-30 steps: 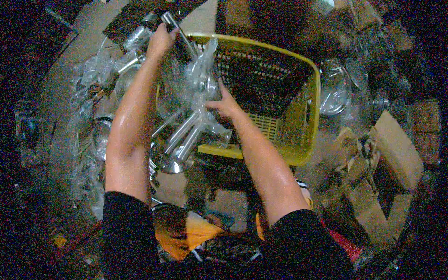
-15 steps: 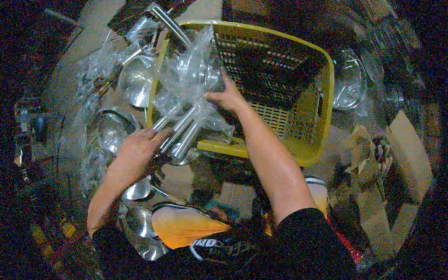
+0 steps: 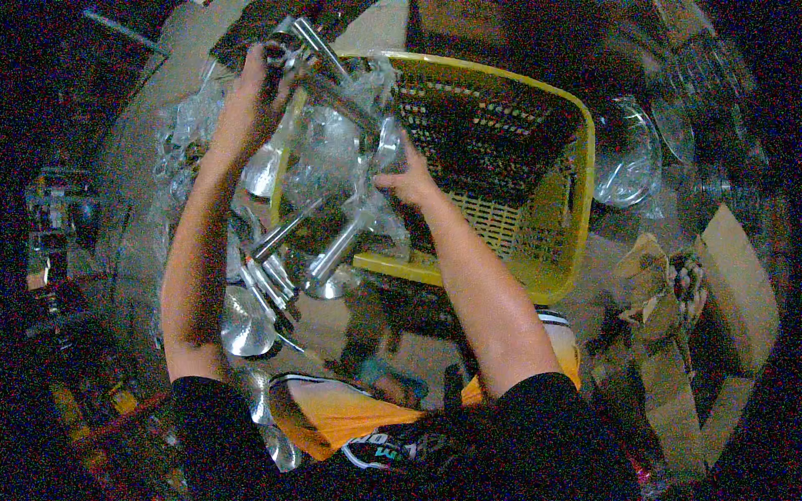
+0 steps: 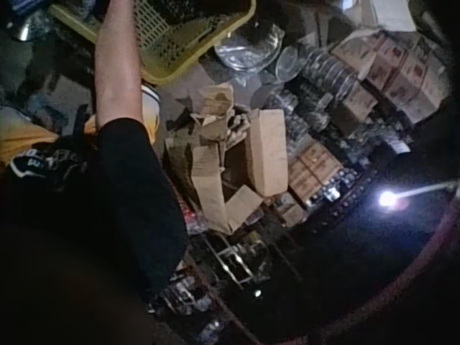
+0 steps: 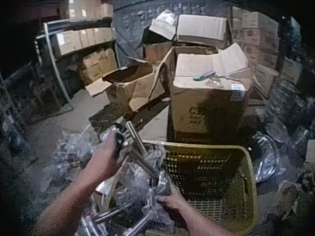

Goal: The person writes on a yellow crate with a red marker, then picks up multiple metal skimmers and ladles from the floor and places them into the crate. The items are handled one by one and in small groups.

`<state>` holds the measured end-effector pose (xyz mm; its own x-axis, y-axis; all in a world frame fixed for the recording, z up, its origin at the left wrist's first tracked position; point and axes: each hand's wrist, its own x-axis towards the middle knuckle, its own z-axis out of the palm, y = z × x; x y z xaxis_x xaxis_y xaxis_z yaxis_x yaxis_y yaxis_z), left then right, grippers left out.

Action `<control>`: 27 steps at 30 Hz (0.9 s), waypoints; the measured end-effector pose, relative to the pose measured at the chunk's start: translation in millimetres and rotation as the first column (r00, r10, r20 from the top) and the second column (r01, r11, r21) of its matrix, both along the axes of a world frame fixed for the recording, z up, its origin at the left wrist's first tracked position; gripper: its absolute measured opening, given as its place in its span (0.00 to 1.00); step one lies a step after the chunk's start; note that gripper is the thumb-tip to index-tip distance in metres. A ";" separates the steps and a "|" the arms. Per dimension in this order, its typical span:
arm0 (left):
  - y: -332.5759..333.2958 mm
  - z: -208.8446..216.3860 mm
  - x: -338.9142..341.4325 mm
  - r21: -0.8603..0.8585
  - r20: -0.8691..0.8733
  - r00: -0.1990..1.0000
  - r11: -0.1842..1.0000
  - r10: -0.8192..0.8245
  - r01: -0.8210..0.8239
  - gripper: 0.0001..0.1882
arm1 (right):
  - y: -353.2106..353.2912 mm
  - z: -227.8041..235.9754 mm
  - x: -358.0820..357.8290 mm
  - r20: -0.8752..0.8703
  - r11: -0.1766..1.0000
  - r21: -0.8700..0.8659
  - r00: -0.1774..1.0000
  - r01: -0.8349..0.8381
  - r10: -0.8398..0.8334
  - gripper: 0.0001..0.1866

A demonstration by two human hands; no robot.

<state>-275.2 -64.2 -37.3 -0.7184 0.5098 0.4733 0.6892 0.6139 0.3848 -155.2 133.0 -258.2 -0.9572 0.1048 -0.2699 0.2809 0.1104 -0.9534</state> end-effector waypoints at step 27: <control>-126.8 17.7 210.2 0.017 0.448 0.804 0.895 0.392 -0.446 0.27 | -15.6 2.9 -6.6 0.039 0.925 0.380 0.999 0.005 -0.022 0.66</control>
<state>-65.0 -191.0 -19.6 -0.9912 0.0736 0.1101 0.1284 0.7373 0.6632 -161.8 117.4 -255.3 -0.9438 0.2200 -0.2466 0.3231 0.4579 -0.8282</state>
